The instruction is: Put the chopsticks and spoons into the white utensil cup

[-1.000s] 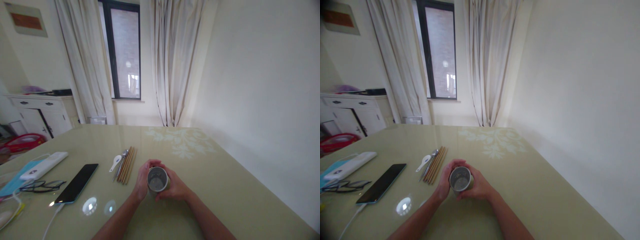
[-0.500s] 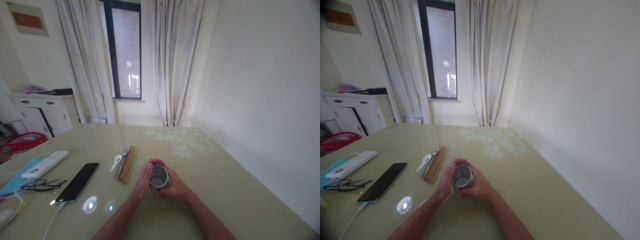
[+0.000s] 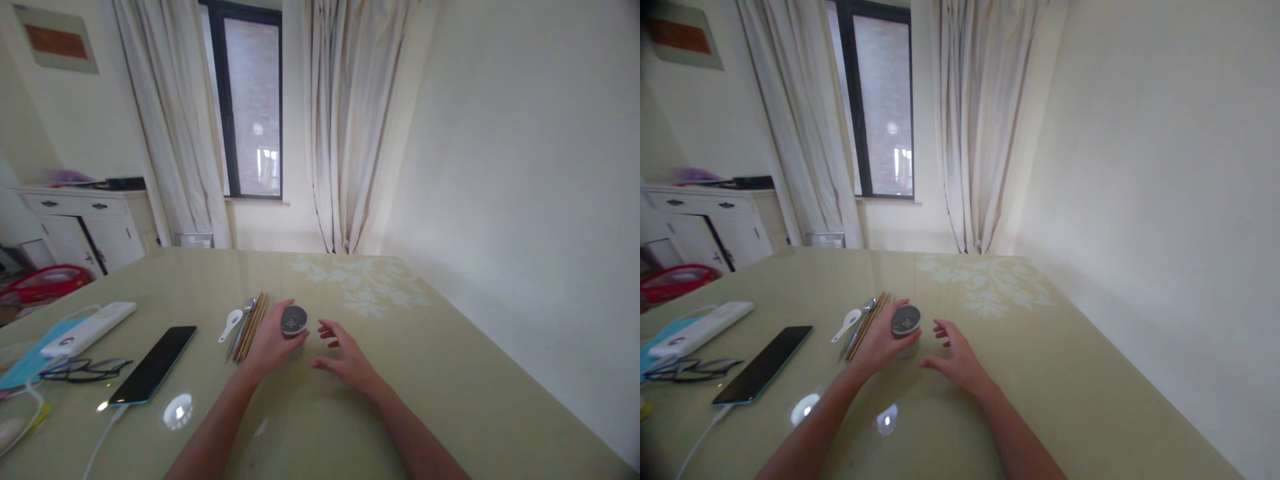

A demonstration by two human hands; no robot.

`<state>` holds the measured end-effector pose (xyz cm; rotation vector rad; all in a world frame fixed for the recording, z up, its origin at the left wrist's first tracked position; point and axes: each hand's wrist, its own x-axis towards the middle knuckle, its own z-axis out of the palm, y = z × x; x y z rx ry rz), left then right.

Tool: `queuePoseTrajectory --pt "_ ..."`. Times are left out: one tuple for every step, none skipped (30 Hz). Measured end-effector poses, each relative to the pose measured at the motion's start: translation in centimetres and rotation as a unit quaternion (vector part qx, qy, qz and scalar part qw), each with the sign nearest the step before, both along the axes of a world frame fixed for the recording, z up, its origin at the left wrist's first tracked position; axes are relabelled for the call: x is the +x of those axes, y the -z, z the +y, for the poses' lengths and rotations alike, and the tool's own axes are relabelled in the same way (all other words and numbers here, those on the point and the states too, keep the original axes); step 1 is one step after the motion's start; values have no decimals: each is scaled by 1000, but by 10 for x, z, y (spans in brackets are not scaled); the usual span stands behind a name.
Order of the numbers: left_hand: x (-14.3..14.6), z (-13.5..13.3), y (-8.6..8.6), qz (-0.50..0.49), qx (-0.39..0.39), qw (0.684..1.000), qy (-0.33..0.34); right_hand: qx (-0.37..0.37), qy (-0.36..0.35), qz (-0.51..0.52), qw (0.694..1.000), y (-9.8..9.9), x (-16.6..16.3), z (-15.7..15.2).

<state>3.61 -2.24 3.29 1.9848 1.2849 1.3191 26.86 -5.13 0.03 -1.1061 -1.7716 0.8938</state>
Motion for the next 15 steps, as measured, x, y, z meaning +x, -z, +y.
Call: queuePoseTrajectory --pt "-6 5 1 6 10 999 -34 -2 3 -2 1000 1 0 0" --pt "-12 9 3 10 17 998 -64 -4 5 -4 1000 2 0 0" --pt "-18 13 5 14 20 996 -91 -5 7 -5 1000 2 0 1" --pt "-23 16 6 16 20 993 -113 -7 9 -7 1000 2 0 1" --pt "-27 19 8 18 19 991 -131 -8 9 -8 1000 3 0 1" --pt "-30 21 9 18 18 989 -144 -8 9 -9 1000 3 0 1" --pt "-32 22 9 15 16 988 -152 -8 9 -10 1000 3 1 1" --pt "-33 23 10 9 12 988 -157 -8 9 -11 1000 2 1 1" --pt "-32 23 10 2 8 988 -157 -9 10 -11 1000 2 1 1" --pt "-32 22 9 -7 5 988 -154 -10 12 -10 1000 2 2 1" --pt "-31 22 9 -19 4 988 -153 -10 14 -10 1000 2 2 2" --pt "-30 21 7 -35 4 988 -152 -10 17 -9 1000 2 3 2" --pt "-30 19 6 -57 7 986 -154 -8 20 -7 1000 1 3 2" --pt "-30 18 4 -87 14 983 -160 -6 25 -6 1000 1 3 3" --pt "-32 17 2 -122 25 977 -172 -2 31 -3 1000 1 4 3"
